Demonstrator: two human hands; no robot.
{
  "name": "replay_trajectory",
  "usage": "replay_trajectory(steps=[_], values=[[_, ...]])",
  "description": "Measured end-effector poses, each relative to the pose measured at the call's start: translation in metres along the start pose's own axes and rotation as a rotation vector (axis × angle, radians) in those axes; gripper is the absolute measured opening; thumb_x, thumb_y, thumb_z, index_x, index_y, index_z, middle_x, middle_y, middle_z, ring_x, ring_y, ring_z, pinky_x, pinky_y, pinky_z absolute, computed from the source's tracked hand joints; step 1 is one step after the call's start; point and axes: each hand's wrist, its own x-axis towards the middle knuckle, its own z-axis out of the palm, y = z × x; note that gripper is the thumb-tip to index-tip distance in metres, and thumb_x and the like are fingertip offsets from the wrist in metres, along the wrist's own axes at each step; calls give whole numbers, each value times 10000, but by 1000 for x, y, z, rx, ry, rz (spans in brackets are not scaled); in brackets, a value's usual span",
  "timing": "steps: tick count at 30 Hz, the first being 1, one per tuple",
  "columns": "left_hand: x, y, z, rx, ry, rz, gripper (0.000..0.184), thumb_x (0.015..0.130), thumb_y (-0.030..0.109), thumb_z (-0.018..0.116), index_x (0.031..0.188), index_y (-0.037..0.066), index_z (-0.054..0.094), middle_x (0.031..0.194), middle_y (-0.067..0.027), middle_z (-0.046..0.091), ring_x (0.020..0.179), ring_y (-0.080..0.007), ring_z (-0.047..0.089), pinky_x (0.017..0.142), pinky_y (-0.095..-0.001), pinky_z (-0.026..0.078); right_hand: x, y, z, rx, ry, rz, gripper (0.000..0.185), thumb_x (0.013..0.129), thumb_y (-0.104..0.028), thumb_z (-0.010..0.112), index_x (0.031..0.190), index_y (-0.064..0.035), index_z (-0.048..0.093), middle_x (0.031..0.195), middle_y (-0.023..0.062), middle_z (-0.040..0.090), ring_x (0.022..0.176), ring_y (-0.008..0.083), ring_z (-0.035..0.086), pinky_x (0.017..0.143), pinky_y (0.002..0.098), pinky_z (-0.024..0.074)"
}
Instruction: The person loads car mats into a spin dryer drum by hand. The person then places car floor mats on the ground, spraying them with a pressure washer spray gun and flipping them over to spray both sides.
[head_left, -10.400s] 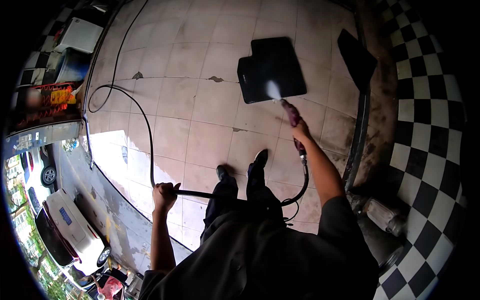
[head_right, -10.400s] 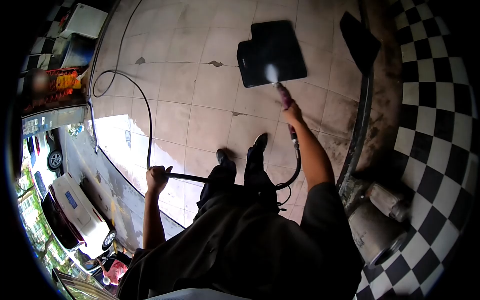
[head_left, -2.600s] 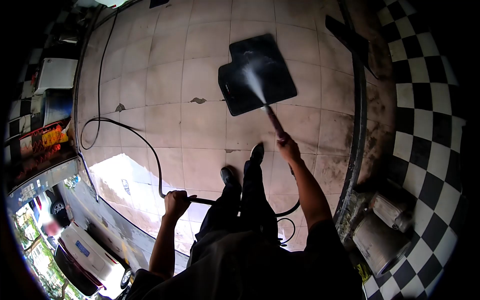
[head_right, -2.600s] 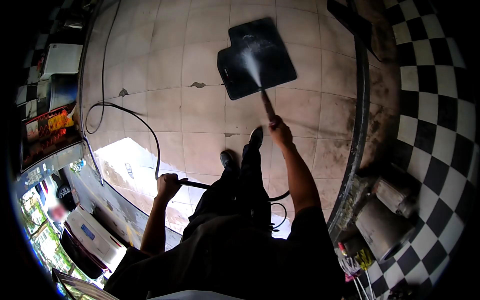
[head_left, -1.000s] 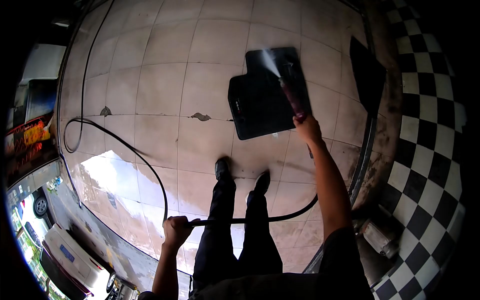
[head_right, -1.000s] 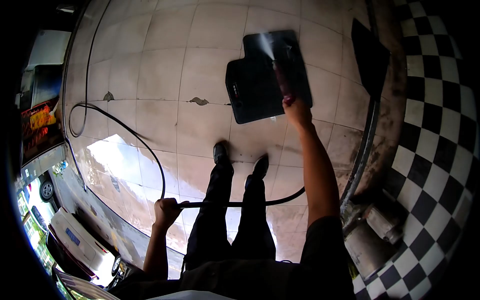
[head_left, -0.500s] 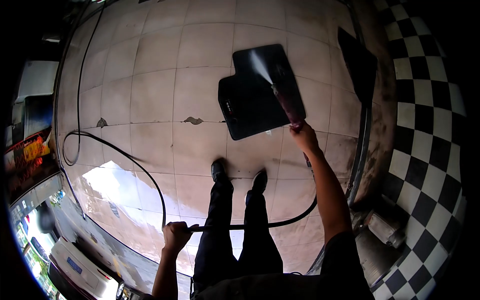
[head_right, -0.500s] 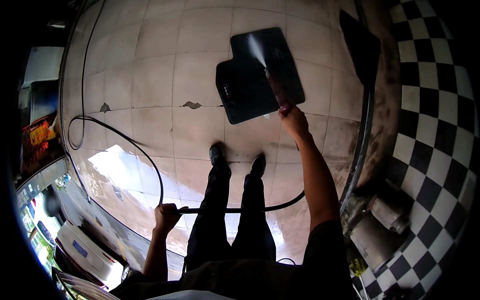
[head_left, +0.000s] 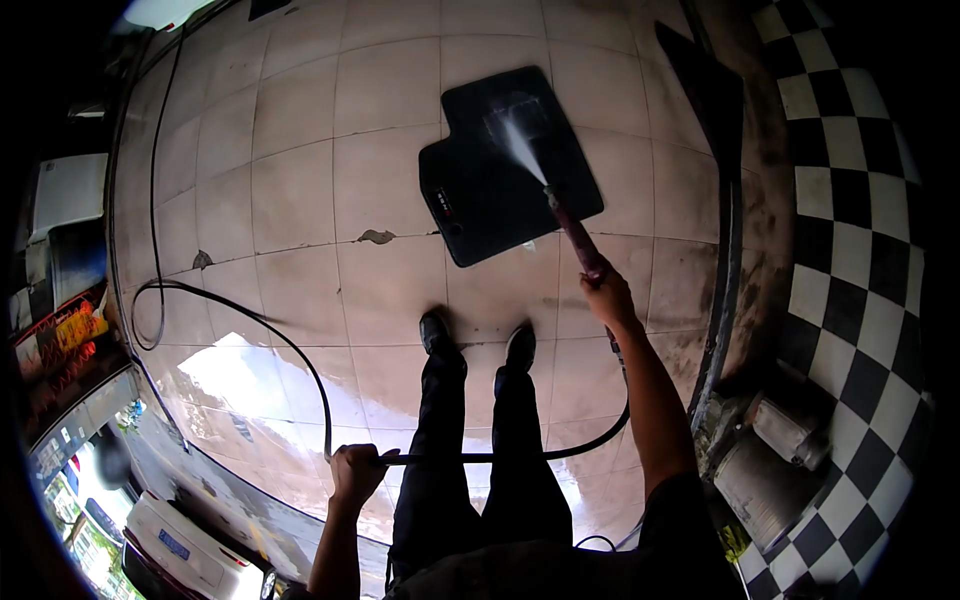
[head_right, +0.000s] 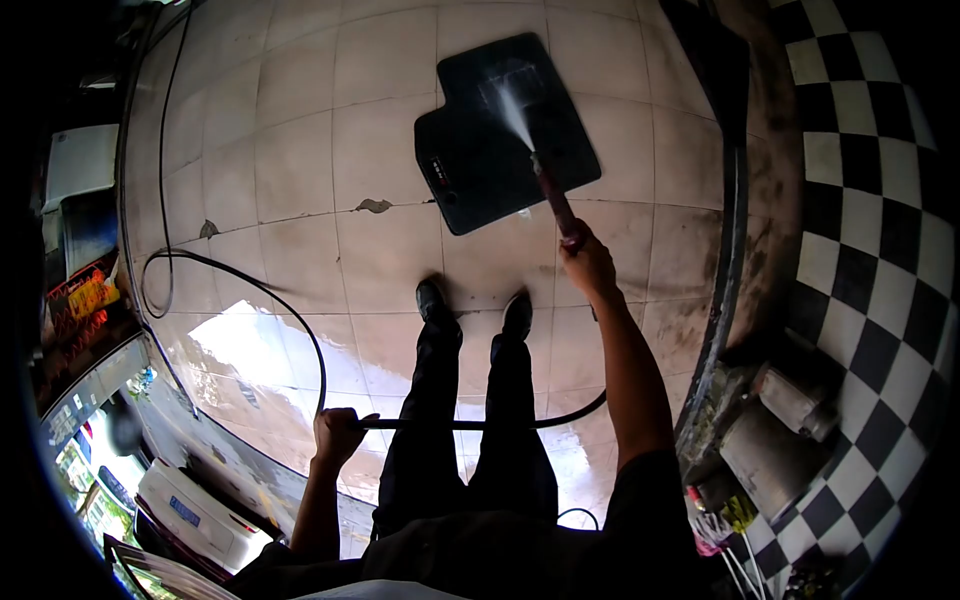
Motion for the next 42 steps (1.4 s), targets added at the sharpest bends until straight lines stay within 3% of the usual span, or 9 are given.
replay_trajectory(steps=[7, 15, 22, 27, 29, 35, 38, 39, 42], values=[[-2, 2, 5, 14, -4, -7, 472, 640, 248, 751, 401, 50, 395, 406, -131, 401, 360, -317, 364, 364, -359, 275, -1, 61, -10, -2, 198, 105, 426, 734, -307, 591, 1122, -157, 503, 861, 183, 619, 810, 380, 585, 688, 436, 489], [-6, 22, 13, 84, -42, 58, 464, 626, 259, 765, 405, 46, 417, 394, -124, 418, 340, -297, 365, 358, -350, 278, -43, 61, 17, 81, 4, 2, 480, 733, -291, 597, 1182, -202, 454, 883, 195, 605, 847, 386, 563, 699, 441, 480], [-13, 34, 36, 93, -110, 23, 459, 638, 293, 737, 418, 49, 416, 426, -130, 426, 393, -331, 420, 384, -370, 307, -60, 136, -19, 40, 188, 139, 346, 730, -300, 632, 937, -29, 572, 736, 202, 602, 716, 341, 605, 584, 382, 461], [-18, 52, 48, 140, -128, 78, 430, 659, 323, 705, 438, 54, 452, 446, -126, 461, 432, -327, 486, 426, -382, 365, -79, 156, 6, 54, 91, 156, 341, 742, -295, 624, 971, -48, 572, 780, 208, 604, 761, 369, 592, 599, 403, 466], [-23, 54, 50, 141, -136, 64, 436, 662, 333, 702, 437, 55, 453, 444, -126, 459, 429, -327, 483, 429, -383, 365, -92, 140, 20, 37, 13, 19, 506, 747, -313, 583, 1212, -185, 429, 800, 195, 613, 750, 391, 584, 621, 457, 490], [-41, 61, 54, 168, -160, 68, 463, 676, 373, 684, 430, 58, 450, 435, -128, 448, 433, -333, 480, 443, -387, 368, -121, 121, 22, 107, -146, -32, 517, 758, -295, 571, 1241, -204, 408, 831, 190, 615, 782, 380, 585, 653, 442, 492], [-46, 62, 60, 167, -161, 82, 471, 683, 376, 677, 427, 59, 441, 435, -127, 448, 438, -334, 481, 449, -391, 368, -116, 154, -3, 91, -25, 130, 433, 765, -287, 578, 1159, -133, 484, 849, 199, 608, 816, 380, 578, 628, 422, 483], [-46, 65, 64, 164, -156, 95, 473, 687, 373, 674, 427, 60, 435, 436, -125, 449, 439, -335, 481, 452, -393, 368, -117, 164, -11, 86, 104, 89, 334, 756, -289, 606, 974, -39, 564, 709, 187, 599, 659, 327, 609, 552, 385, 455], [-46, 71, 74, 131, -136, 106, 479, 691, 360, 673, 422, 64, 409, 432, -118, 441, 437, -328, 477, 461, -394, 367, -118, 194, -22, 98, 133, 115, 332, 753, -297, 610, 946, -30, 567, 711, 189, 598, 665, 338, 604, 556, 390, 449]])
